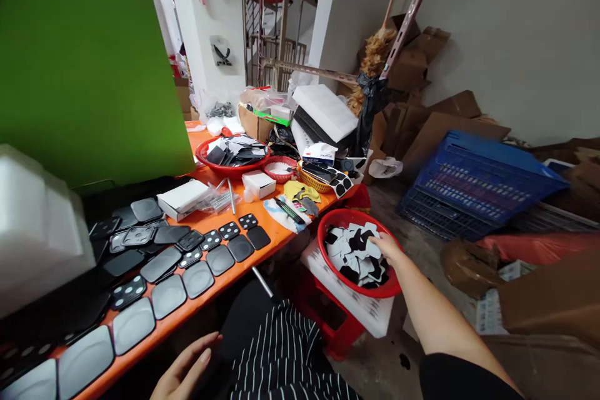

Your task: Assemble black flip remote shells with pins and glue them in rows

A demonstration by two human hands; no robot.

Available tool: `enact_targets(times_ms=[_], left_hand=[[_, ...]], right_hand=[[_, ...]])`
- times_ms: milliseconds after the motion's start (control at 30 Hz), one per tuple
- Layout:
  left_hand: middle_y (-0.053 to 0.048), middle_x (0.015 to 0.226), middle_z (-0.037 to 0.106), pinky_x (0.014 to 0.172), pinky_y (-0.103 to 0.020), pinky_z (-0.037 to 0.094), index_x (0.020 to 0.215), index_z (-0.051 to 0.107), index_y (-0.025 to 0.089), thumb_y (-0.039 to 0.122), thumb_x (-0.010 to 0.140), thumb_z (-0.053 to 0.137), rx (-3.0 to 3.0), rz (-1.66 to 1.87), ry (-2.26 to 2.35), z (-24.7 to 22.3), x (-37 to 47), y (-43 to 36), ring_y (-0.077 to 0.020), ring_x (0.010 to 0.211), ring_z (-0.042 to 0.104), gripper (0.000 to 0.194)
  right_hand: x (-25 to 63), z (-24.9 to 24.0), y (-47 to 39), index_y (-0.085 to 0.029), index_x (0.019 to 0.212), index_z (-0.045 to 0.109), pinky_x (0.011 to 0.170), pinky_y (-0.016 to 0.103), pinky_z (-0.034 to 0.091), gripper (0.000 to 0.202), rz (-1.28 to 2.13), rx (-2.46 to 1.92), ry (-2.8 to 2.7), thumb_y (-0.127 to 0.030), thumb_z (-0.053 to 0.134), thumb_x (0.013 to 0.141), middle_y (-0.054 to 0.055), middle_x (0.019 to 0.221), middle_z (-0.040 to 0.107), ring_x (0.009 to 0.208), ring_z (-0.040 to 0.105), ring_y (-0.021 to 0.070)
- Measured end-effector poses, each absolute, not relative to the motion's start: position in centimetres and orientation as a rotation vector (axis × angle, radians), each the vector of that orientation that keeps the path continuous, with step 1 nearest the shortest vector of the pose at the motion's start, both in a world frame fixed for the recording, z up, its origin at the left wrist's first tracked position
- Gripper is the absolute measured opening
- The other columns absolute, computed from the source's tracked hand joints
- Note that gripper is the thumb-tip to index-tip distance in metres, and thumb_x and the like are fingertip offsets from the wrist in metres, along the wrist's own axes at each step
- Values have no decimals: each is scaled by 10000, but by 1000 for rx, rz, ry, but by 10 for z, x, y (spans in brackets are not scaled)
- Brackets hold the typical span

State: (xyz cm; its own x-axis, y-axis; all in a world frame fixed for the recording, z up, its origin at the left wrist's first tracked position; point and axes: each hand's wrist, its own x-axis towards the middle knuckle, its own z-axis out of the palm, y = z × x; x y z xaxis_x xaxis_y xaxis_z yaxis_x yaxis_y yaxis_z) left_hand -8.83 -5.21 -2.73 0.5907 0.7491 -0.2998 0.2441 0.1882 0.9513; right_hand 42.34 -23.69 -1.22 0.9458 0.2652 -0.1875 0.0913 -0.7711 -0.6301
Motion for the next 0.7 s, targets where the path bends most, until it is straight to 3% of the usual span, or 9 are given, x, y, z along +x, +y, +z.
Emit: enact_targets(times_ms=[133,333,567,700], left_hand=[[-98,1062,697,975,-408,433,926,722,195,683,608,626,1384,437,954,-14,-73,-55,-307,1086,588,590],[-103,1058,696,963,-410,440,925,716,185,660,624,614,1452,383,978,-2,-56,-46,-304,1067,597,571],[-104,1060,694,969,-399,437,927,713,184,617,645,621,1453,349,1000,-5,-51,-40,-295,1071,596,525],[-99,1040,701,965,-409,439,916,718,188,612,650,621,1420,355,1023,-11,-51,-35,-298,1050,606,509]], right_hand=[[422,-22,-254,-63,988,608,583,276,502,259,280,-2380,-256,-208,496,805,114,779,691,701,666,213],[427,-28,-239,-139,1119,576,842,318,448,373,194,-2423,-371,-293,550,780,134,1170,604,1084,549,268],[411,-53,-208,-158,1063,607,596,287,488,332,565,-2498,-387,-287,567,760,65,810,700,659,645,201],[407,-64,-197,-141,1160,558,717,297,489,431,551,-2596,-447,-297,575,758,109,1001,677,888,645,239]])
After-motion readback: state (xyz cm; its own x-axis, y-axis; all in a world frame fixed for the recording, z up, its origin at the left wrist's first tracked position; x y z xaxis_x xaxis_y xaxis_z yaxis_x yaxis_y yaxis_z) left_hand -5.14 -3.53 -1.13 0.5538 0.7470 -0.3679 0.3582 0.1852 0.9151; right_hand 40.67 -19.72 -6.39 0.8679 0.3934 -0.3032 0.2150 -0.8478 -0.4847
